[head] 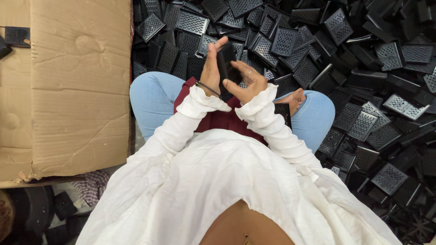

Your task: The person sits on the floor and repeatedly picks up small black plastic parts from a large pile, briefly inspects them by turning them over, and places them into a cardboard box. The task involves handling the parts one at a time and sorting them into the box.

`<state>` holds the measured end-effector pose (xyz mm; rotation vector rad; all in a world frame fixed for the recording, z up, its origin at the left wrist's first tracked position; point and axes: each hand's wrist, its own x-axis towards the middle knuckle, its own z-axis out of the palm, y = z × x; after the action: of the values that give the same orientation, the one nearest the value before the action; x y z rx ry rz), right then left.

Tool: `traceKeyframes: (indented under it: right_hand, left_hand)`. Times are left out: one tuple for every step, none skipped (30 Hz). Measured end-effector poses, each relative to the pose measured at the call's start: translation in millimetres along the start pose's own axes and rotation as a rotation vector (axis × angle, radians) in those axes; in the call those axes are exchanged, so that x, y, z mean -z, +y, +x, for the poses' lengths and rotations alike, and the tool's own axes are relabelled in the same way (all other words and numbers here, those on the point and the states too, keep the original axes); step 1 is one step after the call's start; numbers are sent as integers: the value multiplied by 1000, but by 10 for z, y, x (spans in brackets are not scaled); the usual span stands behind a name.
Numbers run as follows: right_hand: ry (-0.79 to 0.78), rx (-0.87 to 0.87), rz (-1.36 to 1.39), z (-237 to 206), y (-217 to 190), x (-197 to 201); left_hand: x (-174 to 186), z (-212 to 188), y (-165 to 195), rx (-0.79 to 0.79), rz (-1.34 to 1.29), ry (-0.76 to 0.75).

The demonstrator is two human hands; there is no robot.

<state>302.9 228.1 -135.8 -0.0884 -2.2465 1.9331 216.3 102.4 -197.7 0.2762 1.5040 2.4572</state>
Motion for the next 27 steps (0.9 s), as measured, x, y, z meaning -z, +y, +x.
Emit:
traceKeyframes:
  right_hand:
    - [6, 10, 9, -17, -13, -15]
    - [12, 19, 18, -32, -26, -26]
    - [-13, 28, 4, -46, -39, -30]
    - [-39, 35, -10, -55, -50, -31]
    - [-66, 43, -25, -60, -56, -30]
    - [-60, 58, -70, -62, -58, -28]
    - [-53, 73, -116, -63, -53, -26]
    - [-48, 89, -163, -61, -43, -25]
    - [-50, 78, -166, -61, -24, -25]
    - [-54, 68, -169, -61, 0, -28]
    - [-58, 57, -171, -60, 32, -33]
    - [-90, 74, -82, -60, 69, -38]
    - [-120, 90, 5, -60, 112, -42]
    - [-148, 106, 93, -58, 161, -41]
    - [-143, 48, 193, -52, 214, -39]
    - [-136, -9, 292, -30, 274, -38]
    - [-128, -64, 392, -5, 337, -25]
    - [-154, -140, 448, 18, 400, 20]
    - [-179, -216, 503, 45, 466, 69]
    - [-205, -295, 560, 61, 535, 105]
    - [-189, -363, 583, 78, 605, 141]
    - [-174, -431, 605, 91, 675, 164]
    - [-159, -498, 627, 102, 742, 183]
    - [-136, -476, 665, 119, 799, 209]
    - [-111, -455, 702, 133, 850, 220]
    - [-85, -434, 737, 148, 888, 228]
    - [-58, -409, 739, 158, 914, 218]
  left_hand:
    - [1, -3, -43, -88, 33, -3]
    - [5, -7, -85, -175, 67, -6]
    - [12, -20, -124, -161, 30, 5]
    - [19, -35, -160, -147, -7, 17]
    - [28, -54, -192, -132, -45, 29]
    - [38, -67, -218, -113, -65, 52]
    - [49, -83, -239, -95, -86, 75]
    - [57, -91, -253, -77, -109, 98]
    - [68, -96, -261, -96, -104, 85]
    - [77, -95, -261, -114, -97, 73]
    - [87, -89, -255, -133, -90, 63]
    - [100, -79, -241, -149, -38, 46]
    - [112, -64, -220, -162, 14, 29]
    - [130, -48, -192, -176, 65, 11]
    - [148, -32, -160, -100, -63, 9]
    - [172, -17, -122, -25, -190, 4]
    - [194, 0, -84, 50, -317, -3]
    - [217, 7, -47, 73, -369, -13]
    - [243, 19, -11, 97, -420, -23]
    - [256, 27, 14, 122, -471, -30]
    - [268, 31, 32, 137, -455, -38]
    - [274, 28, 39, 150, -441, -45]
    - [274, 8, 32, 162, -426, -53]
    - [274, -25, 16, 101, -209, -87]
    - [263, -76, -17, 40, 6, -120]
    - [262, -134, -52, -21, 220, -152]
    - [259, -206, -96, -12, 205, -142]
